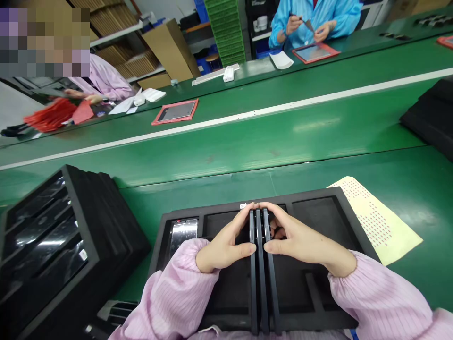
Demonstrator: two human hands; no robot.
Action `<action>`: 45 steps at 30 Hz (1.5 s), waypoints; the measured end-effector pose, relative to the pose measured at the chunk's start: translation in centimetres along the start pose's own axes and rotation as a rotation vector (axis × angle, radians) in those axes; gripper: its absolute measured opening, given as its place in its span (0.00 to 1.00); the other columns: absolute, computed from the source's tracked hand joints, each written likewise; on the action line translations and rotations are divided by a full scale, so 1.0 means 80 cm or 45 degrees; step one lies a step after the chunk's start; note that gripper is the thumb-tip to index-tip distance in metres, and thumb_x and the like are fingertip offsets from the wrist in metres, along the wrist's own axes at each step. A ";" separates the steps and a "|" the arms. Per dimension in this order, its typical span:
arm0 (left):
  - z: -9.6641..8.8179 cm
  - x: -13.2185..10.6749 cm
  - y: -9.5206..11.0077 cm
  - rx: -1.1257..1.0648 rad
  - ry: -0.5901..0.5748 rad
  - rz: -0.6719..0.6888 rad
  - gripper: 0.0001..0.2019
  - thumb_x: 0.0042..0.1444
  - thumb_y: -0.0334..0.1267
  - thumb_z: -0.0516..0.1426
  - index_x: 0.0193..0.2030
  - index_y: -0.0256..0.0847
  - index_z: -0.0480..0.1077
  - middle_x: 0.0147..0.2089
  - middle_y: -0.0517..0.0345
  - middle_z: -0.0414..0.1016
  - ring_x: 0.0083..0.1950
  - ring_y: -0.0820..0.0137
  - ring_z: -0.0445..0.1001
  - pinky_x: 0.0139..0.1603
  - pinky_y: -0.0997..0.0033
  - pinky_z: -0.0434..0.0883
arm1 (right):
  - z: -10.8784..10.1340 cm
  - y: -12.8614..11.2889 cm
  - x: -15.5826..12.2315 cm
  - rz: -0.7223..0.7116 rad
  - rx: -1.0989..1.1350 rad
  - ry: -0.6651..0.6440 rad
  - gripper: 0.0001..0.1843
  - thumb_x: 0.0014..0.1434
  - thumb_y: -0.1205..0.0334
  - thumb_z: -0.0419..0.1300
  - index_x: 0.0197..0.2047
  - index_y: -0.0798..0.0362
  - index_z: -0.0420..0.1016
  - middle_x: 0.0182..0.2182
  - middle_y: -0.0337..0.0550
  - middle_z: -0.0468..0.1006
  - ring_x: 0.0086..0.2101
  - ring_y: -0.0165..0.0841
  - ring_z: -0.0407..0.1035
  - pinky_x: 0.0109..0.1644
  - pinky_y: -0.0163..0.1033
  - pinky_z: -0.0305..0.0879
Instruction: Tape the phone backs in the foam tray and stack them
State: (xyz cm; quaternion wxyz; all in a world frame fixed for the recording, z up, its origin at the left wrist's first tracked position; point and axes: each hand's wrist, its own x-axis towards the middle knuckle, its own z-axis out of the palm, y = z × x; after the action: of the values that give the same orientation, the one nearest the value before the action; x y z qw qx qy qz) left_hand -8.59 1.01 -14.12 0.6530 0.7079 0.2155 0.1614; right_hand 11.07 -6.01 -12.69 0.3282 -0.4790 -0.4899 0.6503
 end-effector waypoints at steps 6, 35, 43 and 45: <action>-0.003 0.007 -0.006 -0.001 -0.027 -0.085 0.48 0.47 0.53 0.60 0.67 0.35 0.41 0.70 0.43 0.41 0.70 0.57 0.41 0.68 0.57 0.42 | 0.006 0.005 0.003 0.013 -0.122 0.125 0.42 0.50 0.50 0.62 0.62 0.50 0.45 0.38 0.44 0.67 0.39 0.38 0.67 0.41 0.45 0.66; 0.127 -0.104 0.057 -1.262 0.349 -0.228 0.21 0.35 0.34 0.63 0.41 0.35 0.70 0.32 0.51 0.74 0.34 0.63 0.71 0.35 0.68 0.62 | 0.116 0.006 -0.078 -0.700 -0.267 0.976 0.30 0.57 0.46 0.56 0.60 0.46 0.58 0.60 0.48 0.58 0.59 0.43 0.53 0.60 0.50 0.57; 0.129 -0.127 0.077 -0.959 0.193 -0.429 0.23 0.31 0.26 0.59 0.40 0.36 0.73 0.28 0.63 0.68 0.29 0.74 0.61 0.31 0.75 0.55 | 0.078 -0.060 -0.095 -0.792 -1.050 0.636 0.10 0.61 0.56 0.55 0.38 0.48 0.76 0.42 0.45 0.76 0.42 0.37 0.70 0.45 0.42 0.70; 0.129 -0.128 0.078 -0.971 0.180 -0.409 0.21 0.31 0.26 0.59 0.39 0.36 0.73 0.28 0.63 0.68 0.29 0.75 0.60 0.31 0.76 0.56 | 0.081 -0.066 -0.100 -1.000 -1.258 0.660 0.09 0.62 0.63 0.54 0.32 0.50 0.74 0.37 0.44 0.77 0.40 0.36 0.71 0.43 0.43 0.71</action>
State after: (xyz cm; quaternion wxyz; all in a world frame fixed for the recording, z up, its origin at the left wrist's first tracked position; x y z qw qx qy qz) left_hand -11.47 -13.47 -8.34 0.8687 0.3601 0.2924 0.1739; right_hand 7.30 -13.63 -4.85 0.3895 -0.4994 -0.7724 0.0473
